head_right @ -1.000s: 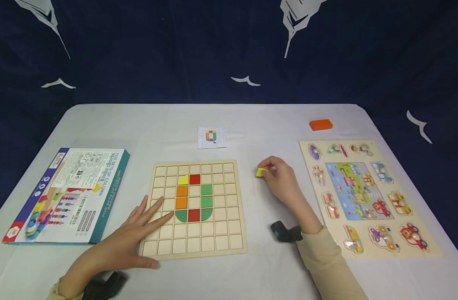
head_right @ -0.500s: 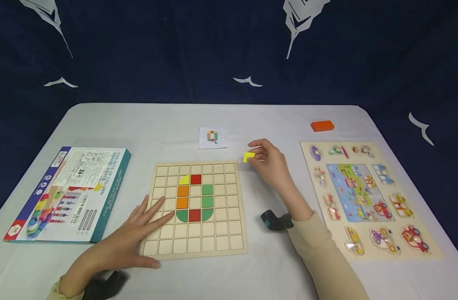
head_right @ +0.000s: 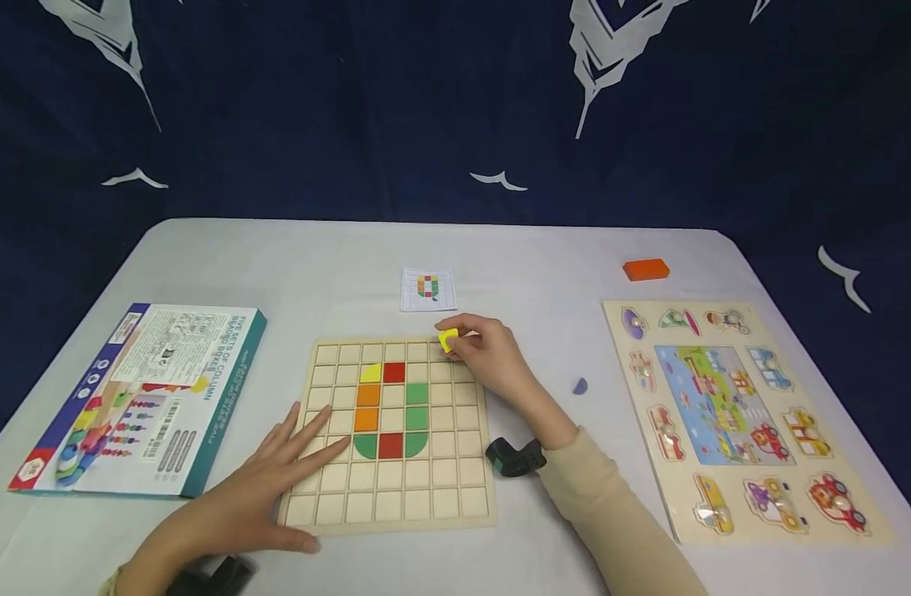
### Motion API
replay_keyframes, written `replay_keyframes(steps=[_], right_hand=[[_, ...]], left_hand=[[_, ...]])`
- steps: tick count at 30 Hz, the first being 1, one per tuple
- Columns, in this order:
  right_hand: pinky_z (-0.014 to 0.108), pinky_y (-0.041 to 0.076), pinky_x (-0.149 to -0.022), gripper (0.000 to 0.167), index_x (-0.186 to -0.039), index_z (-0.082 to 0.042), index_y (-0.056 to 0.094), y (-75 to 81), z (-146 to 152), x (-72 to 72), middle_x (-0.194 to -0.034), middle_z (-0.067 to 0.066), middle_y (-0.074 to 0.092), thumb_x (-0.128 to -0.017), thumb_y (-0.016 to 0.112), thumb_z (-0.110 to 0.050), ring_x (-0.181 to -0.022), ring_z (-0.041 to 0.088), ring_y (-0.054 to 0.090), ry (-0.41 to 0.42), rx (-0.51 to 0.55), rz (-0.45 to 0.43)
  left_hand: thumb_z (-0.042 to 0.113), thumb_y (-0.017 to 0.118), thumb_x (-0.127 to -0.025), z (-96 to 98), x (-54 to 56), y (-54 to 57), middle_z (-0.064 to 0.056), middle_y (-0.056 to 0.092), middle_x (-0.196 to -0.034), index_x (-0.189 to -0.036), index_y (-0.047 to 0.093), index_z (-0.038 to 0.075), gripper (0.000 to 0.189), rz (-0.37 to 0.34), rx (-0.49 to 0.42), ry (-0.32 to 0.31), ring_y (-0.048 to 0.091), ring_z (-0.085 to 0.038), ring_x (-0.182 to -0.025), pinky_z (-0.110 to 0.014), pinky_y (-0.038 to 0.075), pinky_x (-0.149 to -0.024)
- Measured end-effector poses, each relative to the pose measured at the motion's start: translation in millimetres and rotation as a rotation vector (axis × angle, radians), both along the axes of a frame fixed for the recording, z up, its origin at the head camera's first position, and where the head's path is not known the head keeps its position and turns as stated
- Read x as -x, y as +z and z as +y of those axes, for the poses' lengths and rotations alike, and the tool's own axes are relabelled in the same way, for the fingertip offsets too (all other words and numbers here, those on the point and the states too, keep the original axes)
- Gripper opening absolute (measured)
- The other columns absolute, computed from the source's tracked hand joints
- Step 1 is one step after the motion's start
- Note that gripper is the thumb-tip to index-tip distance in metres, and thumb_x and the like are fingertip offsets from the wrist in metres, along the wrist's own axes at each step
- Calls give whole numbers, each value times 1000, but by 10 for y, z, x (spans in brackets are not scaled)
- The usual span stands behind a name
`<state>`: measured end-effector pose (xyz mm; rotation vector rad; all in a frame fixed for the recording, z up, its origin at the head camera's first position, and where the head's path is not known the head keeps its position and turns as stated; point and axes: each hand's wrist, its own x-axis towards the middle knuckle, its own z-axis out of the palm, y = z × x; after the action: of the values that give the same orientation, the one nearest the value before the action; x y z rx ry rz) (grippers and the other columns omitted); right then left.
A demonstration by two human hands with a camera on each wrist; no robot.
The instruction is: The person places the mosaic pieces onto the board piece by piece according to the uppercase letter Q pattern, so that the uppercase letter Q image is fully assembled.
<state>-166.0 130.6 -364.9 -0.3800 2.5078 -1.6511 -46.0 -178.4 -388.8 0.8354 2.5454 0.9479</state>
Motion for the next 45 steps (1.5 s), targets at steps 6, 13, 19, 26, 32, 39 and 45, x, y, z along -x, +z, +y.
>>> replay_keyframes(steps=[6,13,19,26,32,39,45], right_hand=[[31,53,-63,27,-104,2,53,-20,-127,2,-79,8,67,-82,67,4,-70,25,67,41,-17,7],[28,53,-63,11,-92,-1,63,-40,-205,-2,-78,5,65,-83,68,2,-69,18,64,56,-96,82],[28,51,-68,12,-91,-5,67,-30,-262,-26,-80,3,64,-82,67,3,-72,15,60,89,-216,186],[27,49,-65,13,-88,-5,67,-35,-310,-32,-76,0,62,-82,65,5,-70,14,56,129,-273,199],[27,46,-63,11,-86,-5,66,-70,-317,-43,-73,-1,59,-82,64,5,-67,13,53,160,-315,196],[27,45,-62,9,-85,-5,65,-74,-335,-64,-71,-2,57,-83,63,3,-66,14,51,174,-349,199],[27,45,-62,8,-87,-4,66,-90,-354,-70,-74,0,56,-83,66,2,-68,14,51,163,-375,213]], left_hand=[[49,84,-55,8,-7,1,0,1,-156,-147,33,27,107,-5,-4,3,-18,-29,-137,-54,-1,-106],[48,85,-55,11,1,6,0,2,-156,-147,33,27,107,-8,6,5,-18,-29,-137,-53,-2,-107],[47,86,-54,20,7,8,0,2,-156,-146,34,27,107,-12,12,11,-17,-29,-137,-54,-1,-107],[46,86,-55,20,22,9,0,1,-156,-147,33,27,108,8,34,-5,-16,-30,-137,-54,0,-107],[47,85,-56,22,25,19,-1,1,-156,-147,33,26,108,5,38,-11,-16,-30,-137,-54,0,-107],[46,86,-55,23,15,22,-1,1,-156,-147,33,26,108,9,50,-9,-16,-30,-137,-55,1,-107],[44,87,-55,21,7,28,-2,2,-156,-147,34,26,108,2,53,1,-16,-31,-137,-55,2,-107]])
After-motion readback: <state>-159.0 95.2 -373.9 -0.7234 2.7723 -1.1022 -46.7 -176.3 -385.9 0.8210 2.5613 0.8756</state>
